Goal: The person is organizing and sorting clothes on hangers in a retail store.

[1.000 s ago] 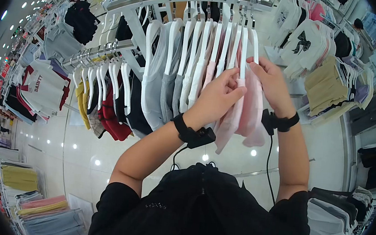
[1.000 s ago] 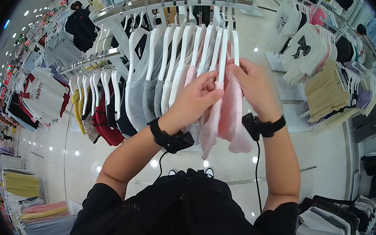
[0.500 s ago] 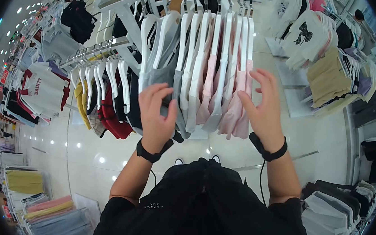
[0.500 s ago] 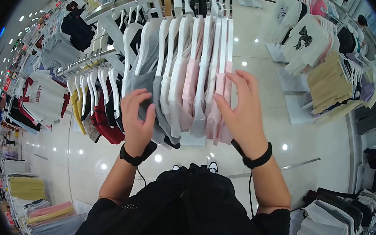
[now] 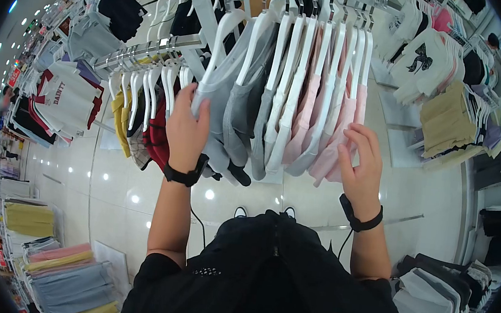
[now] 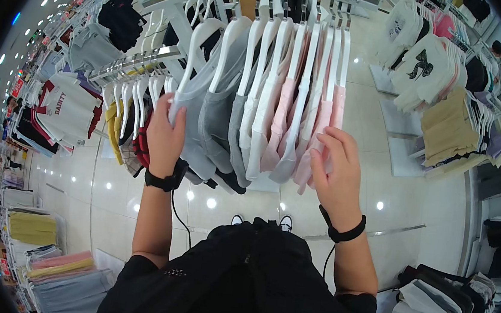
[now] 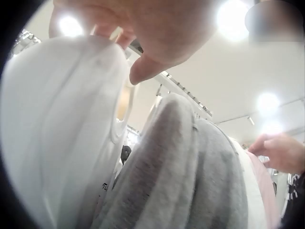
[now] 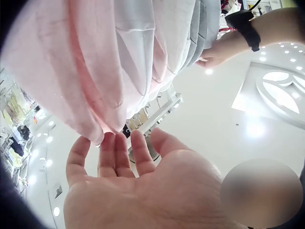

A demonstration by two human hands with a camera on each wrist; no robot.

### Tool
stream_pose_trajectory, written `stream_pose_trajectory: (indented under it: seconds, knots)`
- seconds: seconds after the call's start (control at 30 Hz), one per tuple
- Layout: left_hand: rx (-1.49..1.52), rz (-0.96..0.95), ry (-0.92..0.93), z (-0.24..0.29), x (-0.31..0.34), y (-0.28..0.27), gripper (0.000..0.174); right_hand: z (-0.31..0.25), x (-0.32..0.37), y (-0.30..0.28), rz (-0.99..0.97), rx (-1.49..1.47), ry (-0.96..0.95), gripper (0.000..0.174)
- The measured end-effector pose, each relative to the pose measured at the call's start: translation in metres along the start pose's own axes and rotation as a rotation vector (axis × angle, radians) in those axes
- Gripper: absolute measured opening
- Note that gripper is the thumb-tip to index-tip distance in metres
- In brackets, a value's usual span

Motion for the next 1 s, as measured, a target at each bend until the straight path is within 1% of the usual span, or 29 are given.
stream_pose_trajectory:
  seconds: [0.03, 0.07, 0.1, 0.13, 0.17, 0.23, 0.27, 0.33, 0.37, 0.43, 0.5, 0.53, 0.57, 0.63, 0.67, 0.7, 0.73, 0.77, 0.83, 0.87, 0.9, 0.93, 0.97, 1.0]
  knots:
    - [0.000, 0.008, -0.003, -0.004, 0.000, 0.000, 0.035, 0.003, 0.001, 0.000, 0.025, 0.014, 0.031, 0.028]
    - [0.091, -0.184, -0.046, -0.009, -0.001, 0.018, 0.032, 0.002, 0.000, 0.001, 0.027, 0.012, 0.017, 0.028]
    - [0.184, -0.375, -0.088, -0.012, 0.001, 0.033, 0.031, -0.004, 0.000, 0.000, 0.051, 0.082, -0.041, 0.026]
    - [0.246, -0.381, -0.105, -0.005, 0.003, 0.030, 0.028, -0.011, -0.001, 0.002, 0.075, 0.153, -0.100, 0.025]
    - [0.319, -0.320, -0.040, -0.006, 0.004, 0.031, 0.028, -0.015, -0.004, 0.005, 0.076, 0.151, -0.111, 0.025]
    - [0.467, -0.159, 0.072, -0.008, 0.003, 0.033, 0.029, -0.019, -0.007, 0.031, -0.012, -0.339, -0.003, 0.023]
    - [0.470, -0.155, 0.071, -0.009, 0.003, 0.034, 0.029, -0.025, -0.010, 0.054, -0.128, -0.476, 0.123, 0.027]
    - [0.581, -0.382, -0.074, -0.009, 0.009, 0.050, 0.030, -0.053, -0.023, 0.099, -0.266, -0.666, 0.111, 0.035]
    - [0.586, -0.377, -0.074, -0.006, 0.007, 0.049, 0.030, -0.067, -0.030, 0.114, -0.307, -0.592, 0.010, 0.043]
    - [0.549, -0.334, -0.052, -0.002, 0.000, 0.046, 0.032, -0.080, -0.043, 0.143, -0.302, -0.492, -0.030, 0.050]
    - [0.528, -0.329, -0.069, -0.001, -0.005, 0.044, 0.031, -0.086, -0.054, 0.165, -0.287, -0.230, -0.069, 0.058]
    - [0.552, -0.299, -0.057, 0.001, -0.009, 0.043, 0.031, -0.093, -0.059, 0.171, -0.257, -0.138, -0.147, 0.060]
    - [0.576, -0.271, -0.047, 0.002, -0.012, 0.042, 0.031, -0.092, -0.065, 0.178, -0.243, -0.135, -0.107, 0.060]
    - [0.608, -0.259, -0.035, 0.008, -0.023, 0.036, 0.032, -0.092, -0.075, 0.186, -0.168, 0.013, -0.123, 0.056]
    - [0.532, -0.258, -0.026, 0.007, -0.028, 0.035, 0.033, -0.090, -0.078, 0.192, -0.170, 0.021, -0.117, 0.056]
    - [0.456, -0.255, -0.014, 0.007, -0.033, 0.032, 0.033, -0.086, -0.082, 0.194, -0.143, 0.061, -0.097, 0.051]
    - [0.484, -0.257, -0.039, 0.008, -0.038, 0.024, 0.036, -0.083, -0.085, 0.196, -0.116, 0.102, -0.077, 0.046]
    - [0.492, -0.255, -0.034, 0.006, -0.043, 0.024, 0.036, -0.082, -0.089, 0.197, -0.111, 0.109, -0.079, 0.046]
    - [0.507, -0.275, -0.014, 0.003, -0.052, 0.026, 0.037, -0.066, -0.094, 0.203, -0.165, 0.197, 0.044, 0.035]
    - [0.513, -0.274, -0.008, 0.002, -0.055, 0.027, 0.037, -0.063, -0.096, 0.205, -0.163, 0.221, 0.036, 0.030]
    - [0.543, -0.303, -0.034, 0.001, -0.057, 0.030, 0.037, -0.058, -0.096, 0.207, -0.159, 0.227, 0.038, 0.030]
    - [0.573, -0.333, -0.059, -0.001, -0.058, 0.033, 0.036, -0.055, -0.097, 0.208, -0.135, 0.264, -0.002, 0.026]
    - [0.577, -0.337, -0.057, -0.003, -0.057, 0.035, 0.036, -0.053, -0.097, 0.208, -0.113, 0.299, -0.041, 0.023]
    - [0.580, -0.324, -0.061, -0.006, -0.058, 0.036, 0.036, -0.048, -0.097, 0.206, -0.109, 0.304, -0.038, 0.023]
Point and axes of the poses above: each hand's wrist, its own x-axis away from the middle knuckle, its own y-axis out of the palm, z = x × y, the point moved 9 cm from there along -x, towards the middle knuckle, and after that the axes turned 12 degrees about -x, right-handed, at the moved point
